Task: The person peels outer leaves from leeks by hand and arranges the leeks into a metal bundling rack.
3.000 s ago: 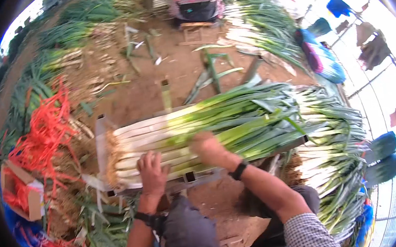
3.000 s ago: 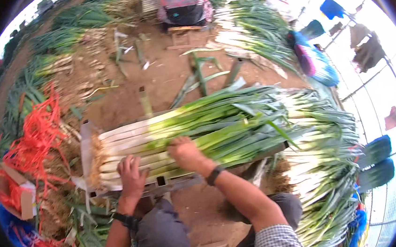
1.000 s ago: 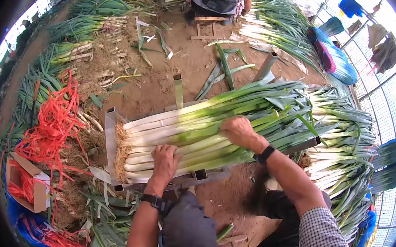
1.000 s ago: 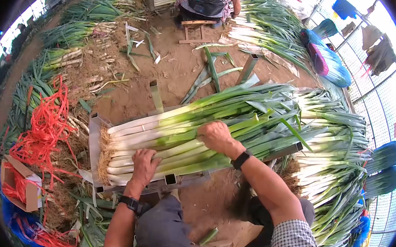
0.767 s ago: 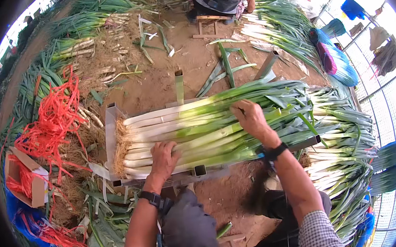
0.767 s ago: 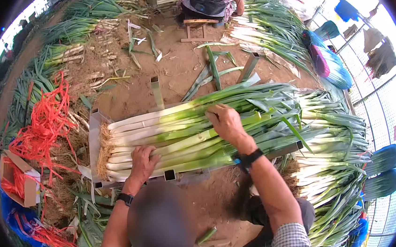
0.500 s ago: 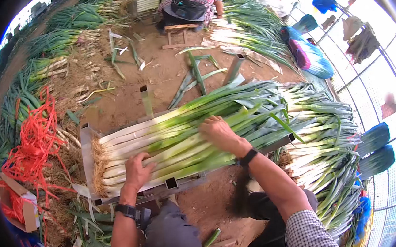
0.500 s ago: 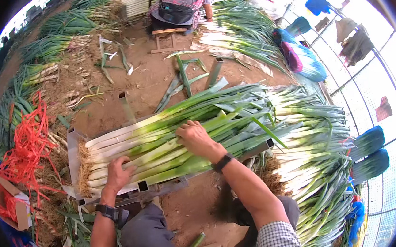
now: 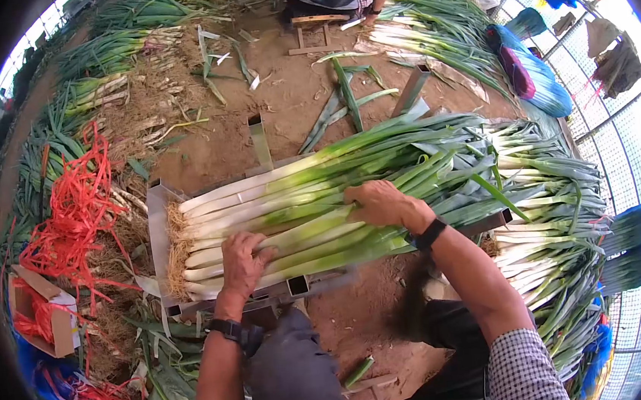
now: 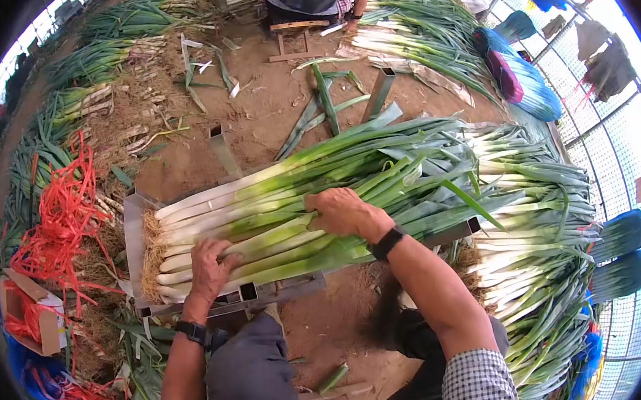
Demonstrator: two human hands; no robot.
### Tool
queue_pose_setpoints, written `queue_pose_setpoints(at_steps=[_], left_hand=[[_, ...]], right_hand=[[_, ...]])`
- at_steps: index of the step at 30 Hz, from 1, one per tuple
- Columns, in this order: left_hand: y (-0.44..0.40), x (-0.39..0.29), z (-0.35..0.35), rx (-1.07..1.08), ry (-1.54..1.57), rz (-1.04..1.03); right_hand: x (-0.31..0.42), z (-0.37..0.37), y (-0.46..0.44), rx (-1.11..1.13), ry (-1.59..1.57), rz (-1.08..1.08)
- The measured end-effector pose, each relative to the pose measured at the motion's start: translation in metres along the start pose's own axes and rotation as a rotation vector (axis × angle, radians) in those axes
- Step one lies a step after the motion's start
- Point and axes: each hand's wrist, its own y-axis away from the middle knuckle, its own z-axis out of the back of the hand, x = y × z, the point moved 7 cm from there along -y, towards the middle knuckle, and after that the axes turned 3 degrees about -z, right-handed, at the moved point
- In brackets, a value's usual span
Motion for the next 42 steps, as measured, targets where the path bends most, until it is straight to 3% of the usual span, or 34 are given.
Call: queue_pose_setpoints(at_steps=[2,5,8,15,18,19,22,26,32,36,42], left_hand=[[-0.001,0.003,-0.003,0.020,0.011,-0.012],[0.002,0.011,-0.003,0.049,0.017,-0.012],[0.000,0.004,-0.005,0.070,0.007,-0.022],[0.000,-0.003,0.004,-0.050,0.005,-0.072],[0.000,0.007,-0.008,0.032,0.034,-0.029],[-0.002,0.007,-0.007,0.087,0.034,0.014],[-0.003,-0.002,0.000,-0.054,0.007,-0.018],[-0.001,-0.010,-0.011,0.004,0.031,0.023],[0.002,-0.007,-0.024,-0.045,0.023,0.045],[-0.003,-0.027,-0.001,-0.097,0.014,0.011],[-0.003,-0.015,0.002,0.010,-0.094,0.085]], right_hand=[[0.004,0.002,-0.004,-0.014,0.021,0.024],[0.011,0.018,0.020,-0.538,0.282,0.326],[-0.005,0.004,0.039,-0.630,0.224,0.307],[-0.007,0.009,0.032,-0.590,0.302,0.335],[-0.019,-0.012,0.028,-0.465,0.315,0.241],[-0.022,-0.013,0.026,-0.456,0.241,0.231],[-0.032,-0.022,0.016,-0.367,0.155,0.177],[-0.046,-0.030,0.003,-0.292,0.059,0.149],[-0.036,-0.025,0.012,-0.289,0.094,0.067],[-0.038,-0.026,0.009,-0.367,0.069,0.174],[-0.035,-0.020,0.015,-0.411,-0.043,0.149]])
